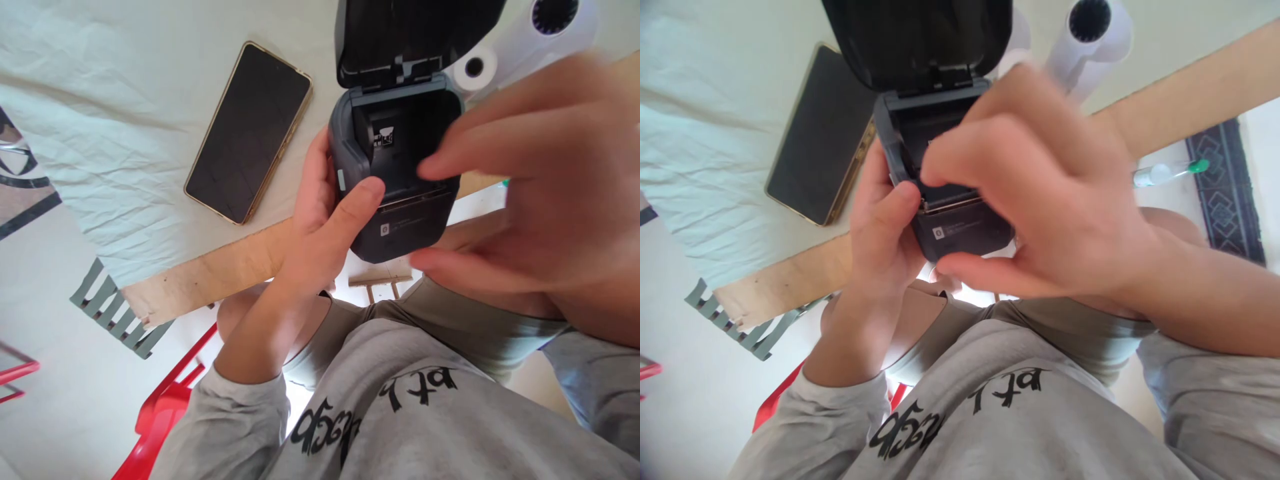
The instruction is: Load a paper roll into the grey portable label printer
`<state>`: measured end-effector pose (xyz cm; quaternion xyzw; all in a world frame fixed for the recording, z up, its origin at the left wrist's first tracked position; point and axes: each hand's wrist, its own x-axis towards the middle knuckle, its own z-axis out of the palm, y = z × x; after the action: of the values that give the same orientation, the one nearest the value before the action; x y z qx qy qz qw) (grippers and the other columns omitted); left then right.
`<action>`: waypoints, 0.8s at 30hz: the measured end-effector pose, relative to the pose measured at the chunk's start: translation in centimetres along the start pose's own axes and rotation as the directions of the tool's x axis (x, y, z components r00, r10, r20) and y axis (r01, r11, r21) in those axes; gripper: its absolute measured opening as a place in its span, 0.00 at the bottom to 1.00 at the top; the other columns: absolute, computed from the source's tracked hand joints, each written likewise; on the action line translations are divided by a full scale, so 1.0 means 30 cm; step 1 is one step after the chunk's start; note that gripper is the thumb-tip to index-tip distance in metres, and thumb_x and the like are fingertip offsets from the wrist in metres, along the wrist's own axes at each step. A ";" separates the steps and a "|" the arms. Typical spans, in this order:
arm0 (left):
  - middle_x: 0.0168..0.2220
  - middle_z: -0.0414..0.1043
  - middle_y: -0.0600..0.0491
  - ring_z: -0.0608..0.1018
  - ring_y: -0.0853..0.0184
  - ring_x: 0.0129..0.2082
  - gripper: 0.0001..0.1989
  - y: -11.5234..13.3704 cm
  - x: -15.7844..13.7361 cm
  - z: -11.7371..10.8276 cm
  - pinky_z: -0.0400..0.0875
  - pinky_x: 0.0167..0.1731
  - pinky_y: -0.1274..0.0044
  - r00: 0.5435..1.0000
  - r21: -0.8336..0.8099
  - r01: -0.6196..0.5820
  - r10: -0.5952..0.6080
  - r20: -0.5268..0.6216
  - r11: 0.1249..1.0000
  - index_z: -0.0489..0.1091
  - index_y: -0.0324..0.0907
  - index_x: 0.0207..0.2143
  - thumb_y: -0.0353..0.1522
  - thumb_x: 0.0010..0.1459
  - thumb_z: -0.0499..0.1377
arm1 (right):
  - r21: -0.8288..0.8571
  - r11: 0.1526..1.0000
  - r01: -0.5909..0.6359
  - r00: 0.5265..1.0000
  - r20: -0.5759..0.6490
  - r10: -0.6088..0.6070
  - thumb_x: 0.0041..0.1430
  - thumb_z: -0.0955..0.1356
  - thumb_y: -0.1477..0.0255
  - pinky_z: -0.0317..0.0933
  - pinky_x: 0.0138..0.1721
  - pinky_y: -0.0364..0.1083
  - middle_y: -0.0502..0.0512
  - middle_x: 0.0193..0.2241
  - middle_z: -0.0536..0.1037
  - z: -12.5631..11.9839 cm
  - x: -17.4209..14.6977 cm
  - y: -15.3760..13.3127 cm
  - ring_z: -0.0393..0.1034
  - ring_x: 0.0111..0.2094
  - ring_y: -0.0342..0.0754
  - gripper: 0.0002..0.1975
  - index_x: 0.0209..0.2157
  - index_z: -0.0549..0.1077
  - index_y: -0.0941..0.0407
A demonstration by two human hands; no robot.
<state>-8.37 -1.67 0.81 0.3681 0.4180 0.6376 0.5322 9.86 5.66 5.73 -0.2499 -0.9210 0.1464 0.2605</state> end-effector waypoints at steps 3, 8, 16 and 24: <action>0.60 0.71 0.54 0.69 0.58 0.65 0.20 -0.016 0.001 -0.012 0.65 0.69 0.67 0.998 -0.079 -0.045 0.049 0.051 0.996 0.69 0.51 0.53 0.43 0.60 0.65 | -0.134 0.981 0.137 0.990 -0.002 -0.139 0.65 0.65 0.58 0.60 0.46 0.44 0.50 0.42 0.70 0.023 -0.017 -0.027 0.62 0.43 0.33 0.18 0.53 0.66 0.49; 0.57 0.70 0.55 0.71 0.62 0.62 0.15 -0.009 -0.008 0.004 0.66 0.67 0.71 0.998 -0.091 -0.035 0.039 0.039 0.995 0.69 0.51 0.52 0.42 0.64 0.62 | -0.128 0.985 0.113 0.991 -0.053 -0.120 0.67 0.63 0.62 0.62 0.51 0.44 0.47 0.47 0.69 0.012 -0.014 0.010 0.64 0.49 0.31 0.15 0.53 0.67 0.51; 0.56 0.70 0.55 0.69 0.61 0.64 0.16 0.006 -0.011 0.021 0.64 0.69 0.69 1.000 -0.095 -0.006 0.007 0.012 0.995 0.72 0.50 0.50 0.44 0.62 0.64 | -0.142 0.973 0.182 0.981 -0.046 -0.190 0.67 0.62 0.64 0.61 0.57 0.46 0.44 0.51 0.69 0.010 0.001 0.049 0.65 0.53 0.31 0.15 0.53 0.69 0.49; 0.53 0.73 0.53 0.67 0.53 0.66 0.20 -0.010 0.015 0.003 0.61 0.72 0.61 1.000 -0.097 -0.015 0.016 0.006 0.995 0.74 0.50 0.48 0.49 0.58 0.66 | -0.125 0.978 0.168 0.984 -0.045 -0.175 0.67 0.61 0.65 0.62 0.58 0.45 0.44 0.52 0.70 0.015 -0.001 0.056 0.66 0.54 0.32 0.16 0.53 0.70 0.50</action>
<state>-8.25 -1.21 0.57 0.3472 0.3817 0.6601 0.5459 10.27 6.99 4.66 -0.1888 -0.9386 0.0606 0.2824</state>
